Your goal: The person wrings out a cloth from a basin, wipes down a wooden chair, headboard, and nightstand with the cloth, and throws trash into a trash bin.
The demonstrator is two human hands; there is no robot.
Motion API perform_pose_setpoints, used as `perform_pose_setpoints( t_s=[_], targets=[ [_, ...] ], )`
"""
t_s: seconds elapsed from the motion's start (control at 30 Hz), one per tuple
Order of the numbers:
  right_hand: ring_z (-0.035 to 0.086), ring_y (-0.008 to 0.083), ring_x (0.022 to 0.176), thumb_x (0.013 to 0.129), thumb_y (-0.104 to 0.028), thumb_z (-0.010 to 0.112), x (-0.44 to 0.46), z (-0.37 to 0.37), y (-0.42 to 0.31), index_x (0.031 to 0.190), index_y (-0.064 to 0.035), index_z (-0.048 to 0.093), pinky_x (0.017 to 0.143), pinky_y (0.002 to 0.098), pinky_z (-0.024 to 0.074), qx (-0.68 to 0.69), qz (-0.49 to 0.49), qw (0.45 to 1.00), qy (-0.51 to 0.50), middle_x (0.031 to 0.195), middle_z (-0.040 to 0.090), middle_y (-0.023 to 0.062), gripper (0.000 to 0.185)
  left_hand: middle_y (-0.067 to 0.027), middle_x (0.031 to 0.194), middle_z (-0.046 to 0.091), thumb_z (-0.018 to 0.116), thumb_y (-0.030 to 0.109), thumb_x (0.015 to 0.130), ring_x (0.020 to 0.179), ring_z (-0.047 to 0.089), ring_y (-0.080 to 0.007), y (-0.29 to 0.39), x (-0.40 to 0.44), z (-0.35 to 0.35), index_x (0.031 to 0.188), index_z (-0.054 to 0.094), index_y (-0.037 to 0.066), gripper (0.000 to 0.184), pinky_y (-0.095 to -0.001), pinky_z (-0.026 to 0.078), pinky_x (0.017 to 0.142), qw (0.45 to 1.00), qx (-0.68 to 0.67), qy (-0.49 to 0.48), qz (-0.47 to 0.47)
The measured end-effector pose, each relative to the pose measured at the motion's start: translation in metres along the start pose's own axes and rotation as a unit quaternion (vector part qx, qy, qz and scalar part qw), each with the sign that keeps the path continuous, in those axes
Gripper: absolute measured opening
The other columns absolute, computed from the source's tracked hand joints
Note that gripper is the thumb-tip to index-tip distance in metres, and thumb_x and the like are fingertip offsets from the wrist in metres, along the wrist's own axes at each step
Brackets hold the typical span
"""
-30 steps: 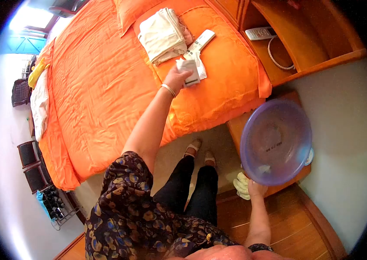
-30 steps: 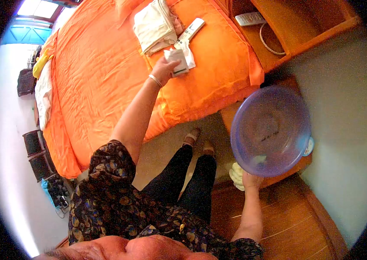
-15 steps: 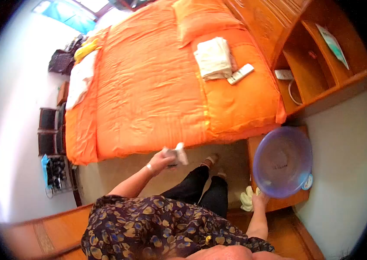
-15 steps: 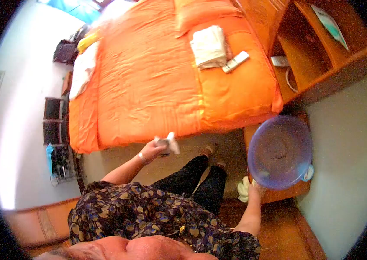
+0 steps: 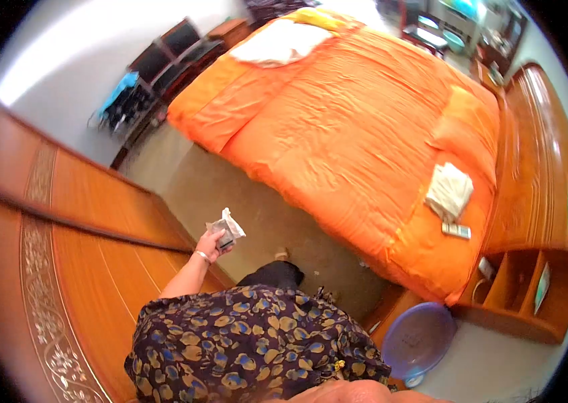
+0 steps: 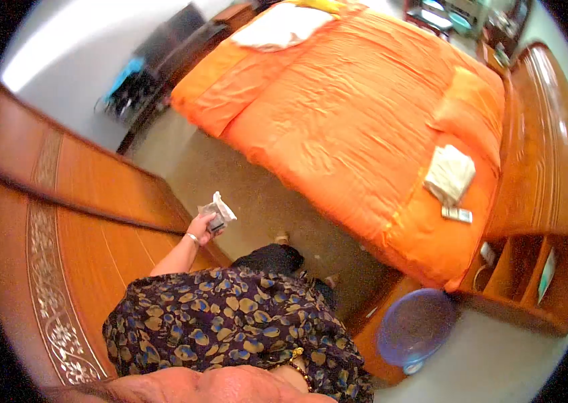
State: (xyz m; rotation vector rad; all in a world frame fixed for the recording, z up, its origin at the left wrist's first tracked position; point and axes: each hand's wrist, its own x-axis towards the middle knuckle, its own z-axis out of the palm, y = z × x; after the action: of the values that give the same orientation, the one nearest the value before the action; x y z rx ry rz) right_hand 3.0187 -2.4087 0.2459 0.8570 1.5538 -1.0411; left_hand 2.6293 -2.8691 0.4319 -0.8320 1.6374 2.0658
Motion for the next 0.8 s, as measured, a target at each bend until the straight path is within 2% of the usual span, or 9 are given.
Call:
perform_pose_setpoints(
  t_s=[0.17, 0.4, 0.57, 0.67, 0.8],
  targets=[
    [0.052, 0.0338, 0.121, 0.090, -0.037, 0.057, -0.022, -0.044, -0.124, 0.138, -0.0055, 0.043, 0.100, 0.0486, 0.0435, -0.040, -0.084, 0.995, 0.043, 0.140, 0.045, 0.0214, 0.059, -0.0076, 0.101, 0.066, 0.063, 0.015, 0.088, 0.084, 0.066, -0.0261, -0.016, 0.053, -0.075, 0.115, 0.053, 0.015, 0.029, -0.0421, 0.057, 0.061, 0.987, -0.152, 0.051, 0.000],
    [0.052, 0.0343, 0.121, 0.091, -0.038, 0.054, -0.070, -0.041, -0.303, 0.138, -0.0055, 0.043, 0.101, 0.0490, 0.0435, -0.067, -0.100, 0.992, 0.027, 0.139, 0.045, 0.0210, 0.058, -0.0101, 0.095, 0.067, 0.063, 0.016, 0.088, 0.079, 0.066, -0.0256, 0.040, 0.142, -0.184, 0.108, 0.059, 0.009, 0.021, -0.0421, 0.057, 0.062, 0.958, -0.283, 0.038, 0.026],
    [0.052, 0.0345, 0.121, 0.092, -0.038, 0.053, -0.095, -0.019, -0.394, 0.138, -0.0055, 0.043, 0.101, 0.0492, 0.0436, -0.014, -0.079, 0.996, -0.049, 0.139, 0.046, 0.0207, 0.057, -0.0086, 0.101, 0.066, 0.060, 0.017, 0.090, 0.088, 0.064, -0.0240, 0.103, 0.162, -0.224, 0.110, 0.059, 0.007, 0.022, -0.0392, 0.056, 0.069, 0.960, -0.273, 0.044, 0.042],
    [0.052, 0.0347, 0.120, 0.093, -0.038, 0.052, -0.104, -0.009, -0.443, 0.138, -0.0055, 0.043, 0.101, 0.0494, 0.0436, 0.025, -0.059, 0.992, -0.112, 0.138, 0.046, 0.0205, 0.057, -0.0086, 0.100, 0.066, 0.060, 0.016, 0.090, 0.087, 0.064, -0.0239, 0.127, 0.182, -0.253, 0.110, 0.059, 0.008, 0.022, -0.0393, 0.056, 0.069, 0.960, -0.267, 0.035, 0.081],
    [0.052, 0.0349, 0.120, 0.093, -0.038, 0.050, -0.108, -0.004, -0.509, 0.138, -0.0055, 0.043, 0.101, 0.0495, 0.0436, 0.067, -0.040, 0.980, -0.183, 0.138, 0.046, 0.0203, 0.056, -0.0103, 0.108, 0.065, 0.058, 0.017, 0.092, 0.095, 0.063, -0.0253, 0.161, 0.193, -0.274, 0.115, 0.056, 0.006, 0.026, -0.0417, 0.056, 0.074, 0.945, -0.307, 0.029, 0.112]
  ],
)
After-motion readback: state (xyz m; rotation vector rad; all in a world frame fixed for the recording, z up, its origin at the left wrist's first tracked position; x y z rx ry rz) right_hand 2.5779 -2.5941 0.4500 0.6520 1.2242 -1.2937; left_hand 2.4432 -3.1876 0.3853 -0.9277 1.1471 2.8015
